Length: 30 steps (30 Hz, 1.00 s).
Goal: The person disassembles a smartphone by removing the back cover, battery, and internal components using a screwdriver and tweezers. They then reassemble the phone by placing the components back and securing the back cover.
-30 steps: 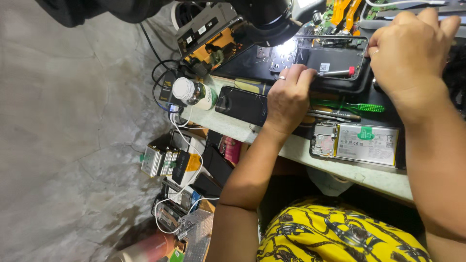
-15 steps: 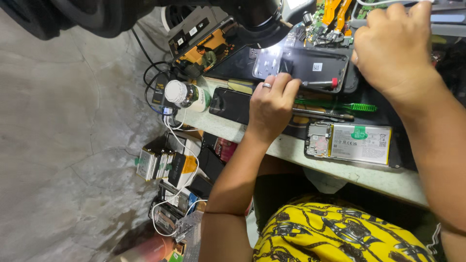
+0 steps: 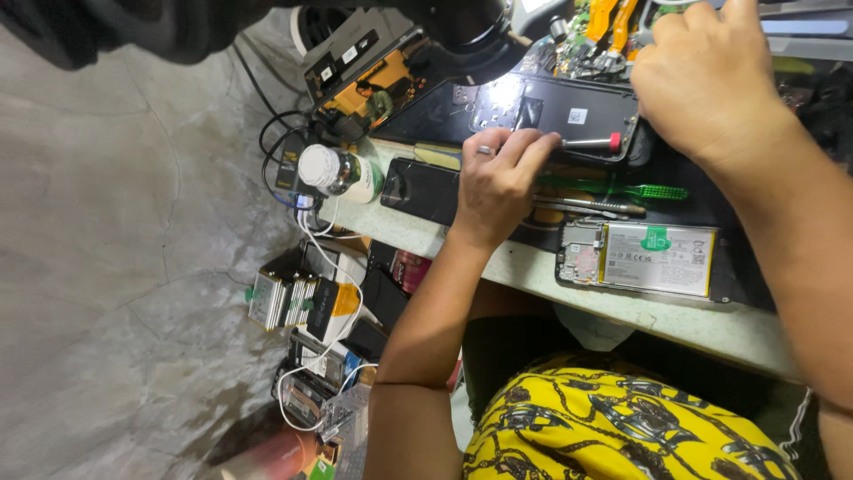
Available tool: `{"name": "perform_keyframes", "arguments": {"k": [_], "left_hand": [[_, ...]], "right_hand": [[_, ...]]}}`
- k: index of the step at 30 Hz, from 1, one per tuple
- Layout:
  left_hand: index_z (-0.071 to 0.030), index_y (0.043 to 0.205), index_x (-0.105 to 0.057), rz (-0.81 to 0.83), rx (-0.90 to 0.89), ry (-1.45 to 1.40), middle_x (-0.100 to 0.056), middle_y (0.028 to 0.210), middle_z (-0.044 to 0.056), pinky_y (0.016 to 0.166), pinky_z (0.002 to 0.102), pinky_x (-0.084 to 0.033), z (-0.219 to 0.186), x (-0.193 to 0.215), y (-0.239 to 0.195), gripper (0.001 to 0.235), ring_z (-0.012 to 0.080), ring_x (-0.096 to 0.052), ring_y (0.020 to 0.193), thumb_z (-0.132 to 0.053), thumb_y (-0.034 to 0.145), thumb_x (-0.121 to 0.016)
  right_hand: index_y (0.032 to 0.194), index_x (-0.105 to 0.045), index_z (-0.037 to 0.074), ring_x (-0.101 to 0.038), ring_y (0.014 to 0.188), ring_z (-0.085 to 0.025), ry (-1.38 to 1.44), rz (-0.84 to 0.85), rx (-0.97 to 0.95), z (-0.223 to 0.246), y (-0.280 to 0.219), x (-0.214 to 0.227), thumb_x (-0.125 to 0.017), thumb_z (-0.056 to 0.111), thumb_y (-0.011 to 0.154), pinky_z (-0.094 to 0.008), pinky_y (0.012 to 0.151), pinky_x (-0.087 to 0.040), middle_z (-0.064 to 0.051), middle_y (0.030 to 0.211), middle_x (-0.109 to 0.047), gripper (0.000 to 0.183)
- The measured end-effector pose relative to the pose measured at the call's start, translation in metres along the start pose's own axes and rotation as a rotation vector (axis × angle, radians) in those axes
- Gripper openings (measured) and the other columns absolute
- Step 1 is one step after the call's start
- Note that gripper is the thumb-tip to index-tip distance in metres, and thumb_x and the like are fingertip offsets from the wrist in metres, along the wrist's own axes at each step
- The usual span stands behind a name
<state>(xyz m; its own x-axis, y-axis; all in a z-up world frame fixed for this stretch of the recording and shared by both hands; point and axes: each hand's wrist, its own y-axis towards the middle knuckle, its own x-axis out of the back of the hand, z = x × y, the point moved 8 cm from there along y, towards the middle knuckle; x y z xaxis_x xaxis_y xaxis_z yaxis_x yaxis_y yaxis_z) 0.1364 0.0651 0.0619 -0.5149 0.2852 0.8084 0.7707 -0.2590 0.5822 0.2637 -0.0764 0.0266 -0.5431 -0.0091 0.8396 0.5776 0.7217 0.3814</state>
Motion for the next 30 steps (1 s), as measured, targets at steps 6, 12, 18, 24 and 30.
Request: {"name": "perform_keyframes", "arguments": {"k": [6, 12, 18, 24, 30], "left_hand": [[-0.015, 0.120, -0.073, 0.102, -0.057, 0.068, -0.066, 0.105, -0.001, 0.093, 0.039, -0.043, -0.001, 0.003, 0.006, 0.035, 0.0217, -0.061, 0.096, -0.007, 0.088, -0.063], [-0.015, 0.116, -0.076, 0.149, -0.083, 0.120, -0.065, 0.091, 0.000, 0.084, 0.038, -0.045, 0.003, -0.004, 0.014, 0.031, 0.0218, -0.061, 0.089, -0.007, 0.090, -0.063], [-0.016, 0.108, -0.078, 0.168, -0.124, 0.055, -0.067, 0.088, 0.000, 0.078, 0.038, -0.044, 0.009, -0.010, 0.021, 0.028, 0.0229, -0.062, 0.088, -0.007, 0.087, -0.063], [-0.018, 0.100, -0.079, 0.228, -0.107, 0.033, -0.068, 0.088, -0.001, 0.078, 0.038, -0.044, 0.010, -0.016, 0.022, 0.026, 0.0230, -0.063, 0.089, -0.012, 0.077, -0.067], [-0.018, 0.100, -0.079, 0.225, -0.110, 0.025, -0.069, 0.091, -0.001, 0.081, 0.039, -0.045, 0.011, -0.017, 0.022, 0.024, 0.0242, -0.062, 0.092, -0.014, 0.077, -0.074]], "right_hand": [[0.081, -0.074, 0.022, -0.067, 0.103, -0.016, -0.041, 0.003, 0.092, 0.001, 0.007, 0.017, -0.072, 0.041, 0.072, -0.034, 0.089, -0.047, 0.004, 0.094, -0.070, 0.021], [0.085, -0.075, 0.020, -0.068, 0.100, -0.012, -0.094, 0.066, 0.275, 0.004, 0.021, 0.032, -0.070, 0.033, 0.077, -0.026, 0.086, -0.054, 0.005, 0.095, -0.071, 0.016], [0.092, -0.073, 0.016, -0.068, 0.098, -0.011, -0.116, 0.080, 0.376, 0.012, 0.018, 0.038, -0.065, 0.023, 0.082, -0.023, 0.079, -0.056, 0.006, 0.094, -0.069, 0.014], [0.093, -0.068, 0.014, -0.068, 0.081, -0.012, -0.080, -0.007, 0.256, -0.012, 0.019, 0.028, -0.066, 0.023, 0.093, -0.024, 0.072, -0.056, 0.000, 0.091, -0.067, 0.009], [0.094, -0.068, 0.007, -0.065, 0.068, -0.018, 0.253, 0.166, 0.045, -0.025, 0.007, 0.002, -0.064, 0.025, 0.097, -0.030, 0.062, -0.053, -0.007, 0.077, -0.066, 0.018]]}}
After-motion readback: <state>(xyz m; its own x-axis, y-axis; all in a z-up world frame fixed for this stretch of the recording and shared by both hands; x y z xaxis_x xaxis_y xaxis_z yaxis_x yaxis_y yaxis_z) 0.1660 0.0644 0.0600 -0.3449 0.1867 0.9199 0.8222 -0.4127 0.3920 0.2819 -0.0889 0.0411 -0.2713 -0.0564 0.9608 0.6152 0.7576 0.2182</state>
